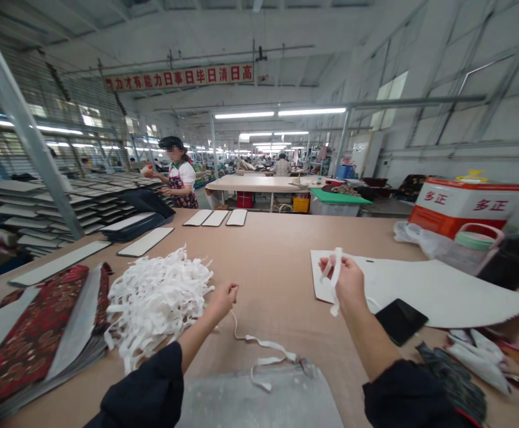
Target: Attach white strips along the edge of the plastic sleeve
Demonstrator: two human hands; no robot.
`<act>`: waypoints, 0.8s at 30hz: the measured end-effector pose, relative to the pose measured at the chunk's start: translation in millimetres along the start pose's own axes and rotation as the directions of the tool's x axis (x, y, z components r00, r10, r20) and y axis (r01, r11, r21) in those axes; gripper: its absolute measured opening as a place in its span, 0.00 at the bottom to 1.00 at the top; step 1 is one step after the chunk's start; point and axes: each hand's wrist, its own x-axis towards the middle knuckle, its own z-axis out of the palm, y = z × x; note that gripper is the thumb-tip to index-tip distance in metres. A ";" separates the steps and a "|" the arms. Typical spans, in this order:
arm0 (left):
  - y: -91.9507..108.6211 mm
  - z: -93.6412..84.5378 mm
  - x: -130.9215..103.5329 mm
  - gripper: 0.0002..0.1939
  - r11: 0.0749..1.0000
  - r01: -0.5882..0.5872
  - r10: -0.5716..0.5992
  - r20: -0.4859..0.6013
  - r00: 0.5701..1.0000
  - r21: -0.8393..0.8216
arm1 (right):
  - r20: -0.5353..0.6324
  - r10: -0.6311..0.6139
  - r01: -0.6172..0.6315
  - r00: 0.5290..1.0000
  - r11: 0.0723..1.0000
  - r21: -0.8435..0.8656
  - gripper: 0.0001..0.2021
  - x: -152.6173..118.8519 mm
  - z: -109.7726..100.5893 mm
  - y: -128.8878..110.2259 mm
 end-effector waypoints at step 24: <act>-45.6 -75.0 -163.9 0.16 0.896 0.344 -0.320 0.128 0.939 -0.281 | 0.613 0.784 0.051 0.092 0.611 -0.790 0.12 -161.0 -16.1 89.9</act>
